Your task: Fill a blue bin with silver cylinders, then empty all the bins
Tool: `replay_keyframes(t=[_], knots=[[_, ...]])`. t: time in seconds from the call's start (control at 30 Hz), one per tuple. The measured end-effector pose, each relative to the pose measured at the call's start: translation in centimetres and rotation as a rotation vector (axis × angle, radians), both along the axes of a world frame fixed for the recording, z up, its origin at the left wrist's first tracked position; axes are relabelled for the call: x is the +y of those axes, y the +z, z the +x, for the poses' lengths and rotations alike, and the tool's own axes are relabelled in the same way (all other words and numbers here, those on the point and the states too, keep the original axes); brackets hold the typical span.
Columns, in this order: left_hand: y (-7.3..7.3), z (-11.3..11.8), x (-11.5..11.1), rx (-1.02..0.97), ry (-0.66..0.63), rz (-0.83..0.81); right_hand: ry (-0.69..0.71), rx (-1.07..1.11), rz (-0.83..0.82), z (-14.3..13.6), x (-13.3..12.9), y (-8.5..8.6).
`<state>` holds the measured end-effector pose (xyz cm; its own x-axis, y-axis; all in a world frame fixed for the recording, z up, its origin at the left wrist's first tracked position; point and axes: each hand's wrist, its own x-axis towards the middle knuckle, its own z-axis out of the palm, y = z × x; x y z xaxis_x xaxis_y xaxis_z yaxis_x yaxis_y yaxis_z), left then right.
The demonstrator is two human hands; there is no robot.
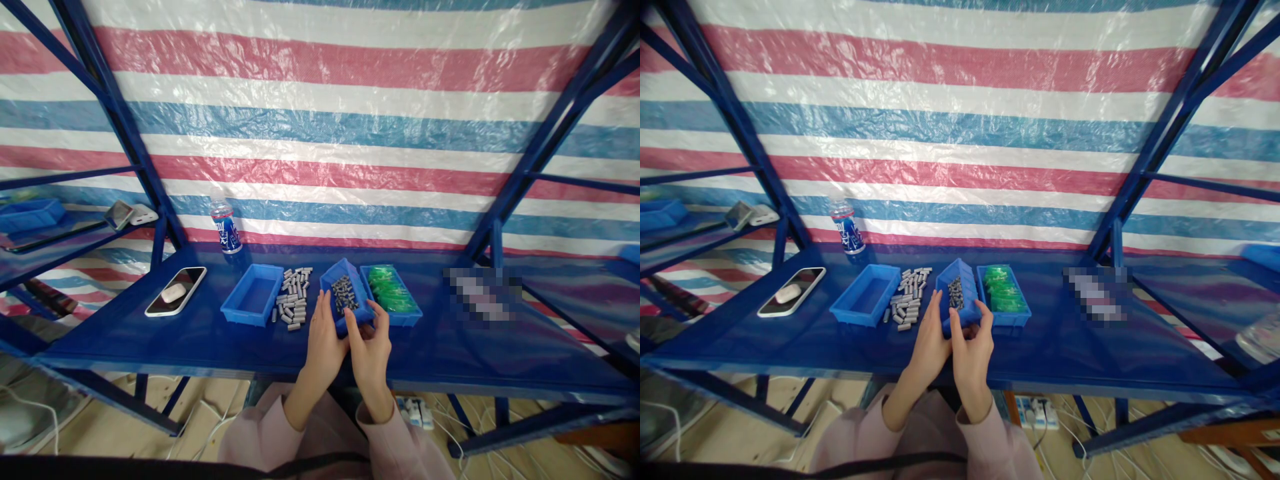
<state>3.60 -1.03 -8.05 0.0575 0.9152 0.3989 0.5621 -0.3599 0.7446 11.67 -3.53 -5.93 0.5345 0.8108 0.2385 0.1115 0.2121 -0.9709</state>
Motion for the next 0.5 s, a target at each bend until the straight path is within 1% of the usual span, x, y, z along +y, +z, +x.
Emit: replay_keyframes(t=[0.13, 0.27, 0.37, 0.5], knots=[[-0.2, 0.0, 0.4, 0.053, -0.027, -0.045, -0.080, -0.148, -0.012, -0.3, -0.1, -0.3], [0.2, -0.1, 0.3, 0.118, -0.040, -0.086, -0.122, -0.320, -0.049, -0.8, -0.5, -0.3], [0.3, -0.2, 0.3, 0.121, -0.038, -0.103, -0.105, -0.379, -0.079, -1.0, -0.7, -0.1], [0.1, -0.2, 0.3, 0.127, -0.021, -0.118, -0.050, -0.375, -0.143, -1.0, -0.9, 0.2]])
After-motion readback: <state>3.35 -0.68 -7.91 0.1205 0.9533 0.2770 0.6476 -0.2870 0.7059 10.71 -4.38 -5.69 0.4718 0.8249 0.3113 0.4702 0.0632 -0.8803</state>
